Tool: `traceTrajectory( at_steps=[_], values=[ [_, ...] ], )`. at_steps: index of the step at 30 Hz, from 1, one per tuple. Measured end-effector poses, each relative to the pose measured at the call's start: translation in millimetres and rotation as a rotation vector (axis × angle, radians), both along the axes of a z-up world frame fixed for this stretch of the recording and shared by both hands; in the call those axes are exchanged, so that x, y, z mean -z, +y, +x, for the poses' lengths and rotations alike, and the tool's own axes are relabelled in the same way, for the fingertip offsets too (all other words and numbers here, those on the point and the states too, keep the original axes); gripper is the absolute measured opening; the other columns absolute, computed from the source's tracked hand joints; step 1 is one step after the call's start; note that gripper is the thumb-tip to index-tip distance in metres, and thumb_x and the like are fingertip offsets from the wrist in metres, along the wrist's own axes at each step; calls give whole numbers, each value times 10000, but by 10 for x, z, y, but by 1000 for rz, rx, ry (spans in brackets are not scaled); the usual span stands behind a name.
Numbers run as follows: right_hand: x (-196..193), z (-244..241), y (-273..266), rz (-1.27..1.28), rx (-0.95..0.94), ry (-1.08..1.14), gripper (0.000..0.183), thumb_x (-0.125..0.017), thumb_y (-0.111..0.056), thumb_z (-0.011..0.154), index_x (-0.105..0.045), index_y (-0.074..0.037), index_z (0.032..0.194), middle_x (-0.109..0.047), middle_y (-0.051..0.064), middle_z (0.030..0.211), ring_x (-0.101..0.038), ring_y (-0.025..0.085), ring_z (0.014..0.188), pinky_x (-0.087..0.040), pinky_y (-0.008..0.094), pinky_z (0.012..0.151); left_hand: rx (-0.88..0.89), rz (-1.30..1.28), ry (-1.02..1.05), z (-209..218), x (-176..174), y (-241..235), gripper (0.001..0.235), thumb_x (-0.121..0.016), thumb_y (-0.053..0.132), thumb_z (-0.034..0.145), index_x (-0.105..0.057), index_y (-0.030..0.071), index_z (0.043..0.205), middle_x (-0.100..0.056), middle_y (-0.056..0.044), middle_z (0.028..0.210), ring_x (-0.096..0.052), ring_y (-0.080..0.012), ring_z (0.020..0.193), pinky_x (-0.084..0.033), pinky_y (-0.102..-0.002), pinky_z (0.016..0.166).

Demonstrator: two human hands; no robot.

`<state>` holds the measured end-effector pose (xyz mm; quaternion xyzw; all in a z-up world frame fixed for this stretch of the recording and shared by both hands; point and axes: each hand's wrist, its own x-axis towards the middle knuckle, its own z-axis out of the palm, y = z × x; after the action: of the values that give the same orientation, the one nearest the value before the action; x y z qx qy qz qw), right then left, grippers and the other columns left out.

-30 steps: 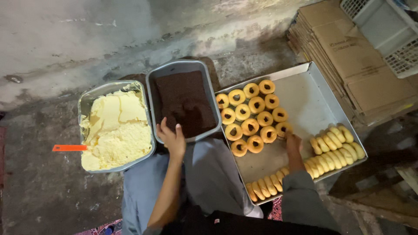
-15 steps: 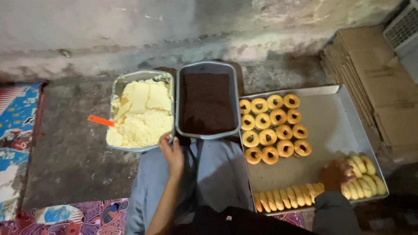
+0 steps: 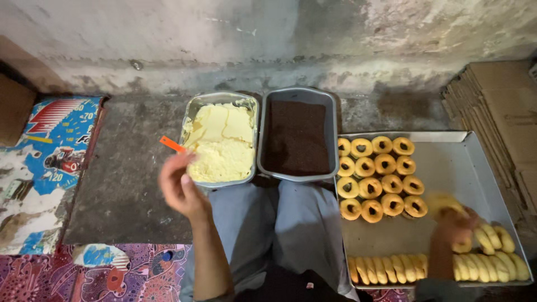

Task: The person fills ring-shaped pastries by hand, first pressing a yellow paste into the center hole and then dipping the filled hole into a dark granular topping. The finished pastries are placed on a metal tray.

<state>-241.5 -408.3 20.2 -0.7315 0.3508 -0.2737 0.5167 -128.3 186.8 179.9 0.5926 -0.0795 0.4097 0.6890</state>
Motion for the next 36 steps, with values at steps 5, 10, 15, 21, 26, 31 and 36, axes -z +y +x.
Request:
traceTrajectory(
  at_steps=[5, 10, 15, 21, 26, 31, 36],
  values=[
    [145, 598, 1161, 326, -705, 16, 443, -614, -88, 856, -605, -77, 1299, -637, 57, 1087, -604, 152, 931, -511, 305, 792, 639, 218, 361, 227, 421, -469, 443, -659, 264, 1005, -591, 5, 1358, -590, -147, 1370, -544, -222, 1296, -446, -370, 1096],
    [26, 1153, 2701, 290, -1058, 92, 425, -598, -60, 870, -588, -68, 1295, -655, 72, 1077, -632, 154, 934, -528, 303, 804, 1215, -795, 857, -421, 1272, -772, 461, -542, 361, 1017, -538, 103, 1399, -619, -90, 1336, -596, -275, 1211, -559, -520, 937],
    [-212, 1201, 3846, -598, -903, -254, 344, -654, -30, 852, -663, -102, 1187, -714, 132, 1166, -665, 237, 1122, -544, 370, 981, 814, -1119, 710, -378, 1992, -363, 478, -463, 438, 1048, -583, 52, 1303, -684, -134, 1254, -661, -303, 1148, -576, -471, 965],
    [-227, 1058, 4830, -118, -1434, -93, 370, -765, -60, 796, -659, -37, 1150, -732, 98, 1008, -729, 183, 902, -585, 324, 810, 438, -1067, 657, -247, 2480, 178, 445, -420, 443, 1091, -548, 58, 1275, -651, -159, 1181, -639, -310, 1067, -538, -470, 900],
    [-222, 1661, 5149, -231, -1478, -20, 297, -766, -29, 776, -706, -61, 1065, -742, 82, 893, -732, 178, 819, -586, 318, 751, 456, -1219, 660, -156, 2562, 535, 489, -377, 425, 1083, -553, 42, 1332, -654, -134, 1280, -618, -281, 1176, -491, -429, 984],
    [-142, 1781, 5173, -477, -1466, -210, 253, -747, -23, 758, -703, -77, 1002, -731, 96, 917, -704, 265, 844, -570, 369, 759, 404, -1174, 641, -84, 2597, 540, 485, -385, 385, 1071, -551, 28, 1356, -647, -129, 1322, -619, -262, 1224, -498, -414, 1029],
    [-35, 2144, 5023, -846, -1270, -236, 242, -720, 15, 716, -748, -97, 929, -732, 102, 922, -691, 313, 917, -563, 420, 801, 429, -1210, 593, -93, 2716, 595, 437, -405, 291, 1060, -559, 9, 1357, -644, -126, 1330, -623, -256, 1233, -504, -410, 1058]
  ],
)
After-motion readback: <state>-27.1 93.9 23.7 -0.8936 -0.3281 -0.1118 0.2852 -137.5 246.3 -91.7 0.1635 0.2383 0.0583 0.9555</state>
